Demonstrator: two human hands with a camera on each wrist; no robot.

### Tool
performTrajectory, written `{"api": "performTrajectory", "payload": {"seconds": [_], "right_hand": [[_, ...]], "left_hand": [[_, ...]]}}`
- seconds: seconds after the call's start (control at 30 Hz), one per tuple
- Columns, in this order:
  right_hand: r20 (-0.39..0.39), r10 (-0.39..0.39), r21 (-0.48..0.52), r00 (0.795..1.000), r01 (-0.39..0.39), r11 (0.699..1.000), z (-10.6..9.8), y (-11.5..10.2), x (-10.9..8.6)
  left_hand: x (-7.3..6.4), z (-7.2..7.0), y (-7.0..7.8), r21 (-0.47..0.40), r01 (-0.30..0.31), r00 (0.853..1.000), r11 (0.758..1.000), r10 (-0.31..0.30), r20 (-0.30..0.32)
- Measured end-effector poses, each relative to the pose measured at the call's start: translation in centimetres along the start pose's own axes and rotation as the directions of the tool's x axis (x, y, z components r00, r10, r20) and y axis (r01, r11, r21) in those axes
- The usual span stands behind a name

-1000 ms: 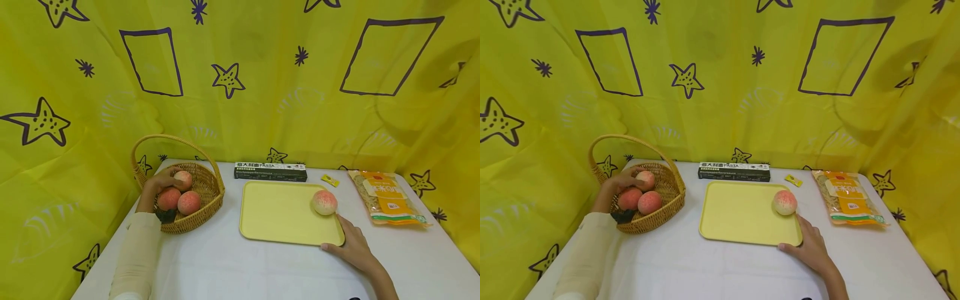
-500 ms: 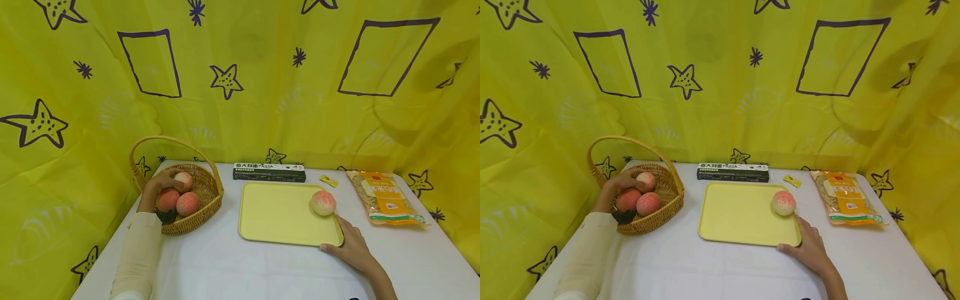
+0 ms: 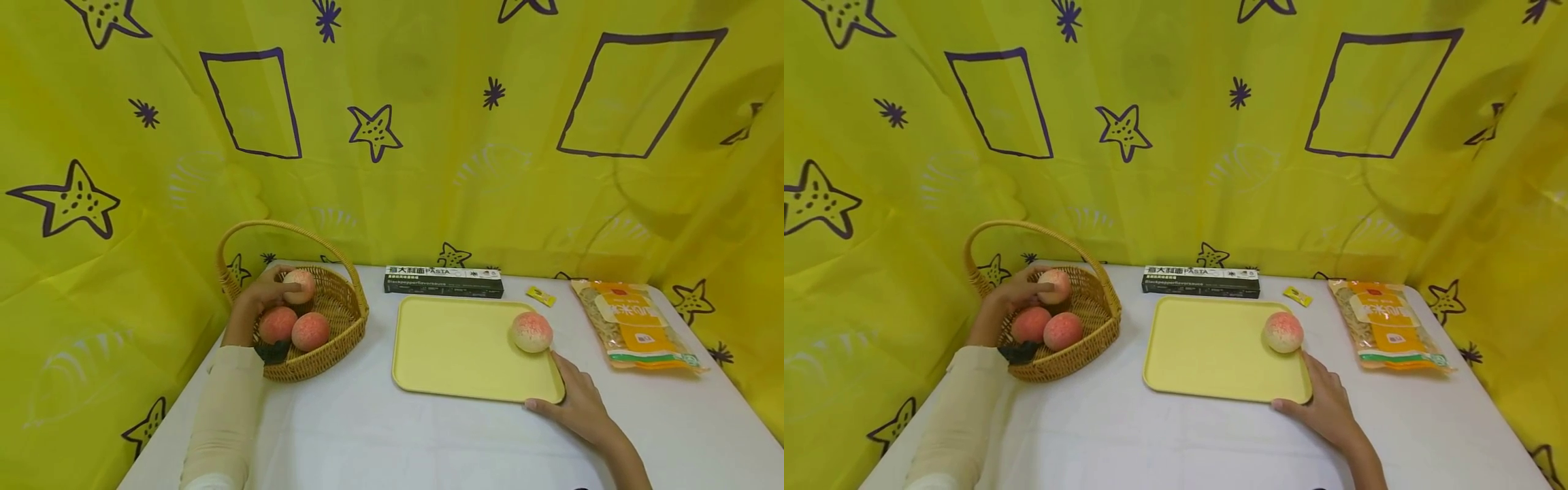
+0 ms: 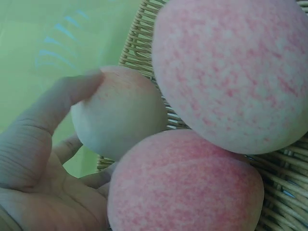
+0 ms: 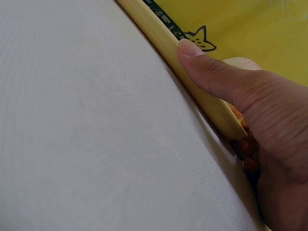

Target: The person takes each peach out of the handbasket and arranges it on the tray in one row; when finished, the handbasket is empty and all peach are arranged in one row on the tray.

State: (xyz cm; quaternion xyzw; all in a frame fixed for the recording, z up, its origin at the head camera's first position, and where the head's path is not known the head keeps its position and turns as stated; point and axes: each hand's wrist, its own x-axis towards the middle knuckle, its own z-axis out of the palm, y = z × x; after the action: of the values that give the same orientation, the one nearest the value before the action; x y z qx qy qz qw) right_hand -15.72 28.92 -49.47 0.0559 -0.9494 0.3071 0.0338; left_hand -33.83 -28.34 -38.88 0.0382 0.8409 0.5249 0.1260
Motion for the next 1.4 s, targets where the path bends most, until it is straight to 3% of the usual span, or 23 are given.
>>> {"api": "performTrajectory", "payload": {"seconds": [0.33, 0.5, 0.73, 0.97, 1.2, 1.4], "right_hand": [[0.003, 0.003, 0.008, 1.000, -0.003, 1.000, 0.0, 0.1, -0.1], [-0.004, -0.009, 0.004, 1.000, 0.009, 1.000, 0.1, 0.2, 0.1], [-0.007, -0.009, -0.004, 1.000, 0.009, 1.000, 0.0, 0.3, 0.2], [0.003, 0.004, 0.002, 1.000, -0.004, 1.000, 0.0, 0.3, 0.2], [0.010, 0.012, -0.001, 1.000, -0.012, 1.000, 0.0, 0.0, 0.1], [0.012, 0.010, 0.001, 1.000, -0.010, 1.000, -0.1, 0.0, 0.1]], "left_hand": [[-0.1, -0.4, 0.6, -0.209, 0.058, 0.998, 0.976, -0.050, 0.043], [-0.4, -0.3, 0.8, -0.274, 0.046, 0.996, 0.961, -0.025, 0.082], [-1.1, 0.0, 1.3, -0.305, -0.024, 0.989, 0.952, 0.068, 0.134], [-2.0, 0.6, 2.3, -0.289, -0.123, 0.952, 0.949, 0.195, 0.236], [-3.0, 1.3, 2.9, -0.258, -0.149, 0.911, 0.955, 0.234, 0.339], [-3.5, 1.8, 3.1, -0.163, -0.212, 0.870, 0.964, 0.262, 0.417]]}}
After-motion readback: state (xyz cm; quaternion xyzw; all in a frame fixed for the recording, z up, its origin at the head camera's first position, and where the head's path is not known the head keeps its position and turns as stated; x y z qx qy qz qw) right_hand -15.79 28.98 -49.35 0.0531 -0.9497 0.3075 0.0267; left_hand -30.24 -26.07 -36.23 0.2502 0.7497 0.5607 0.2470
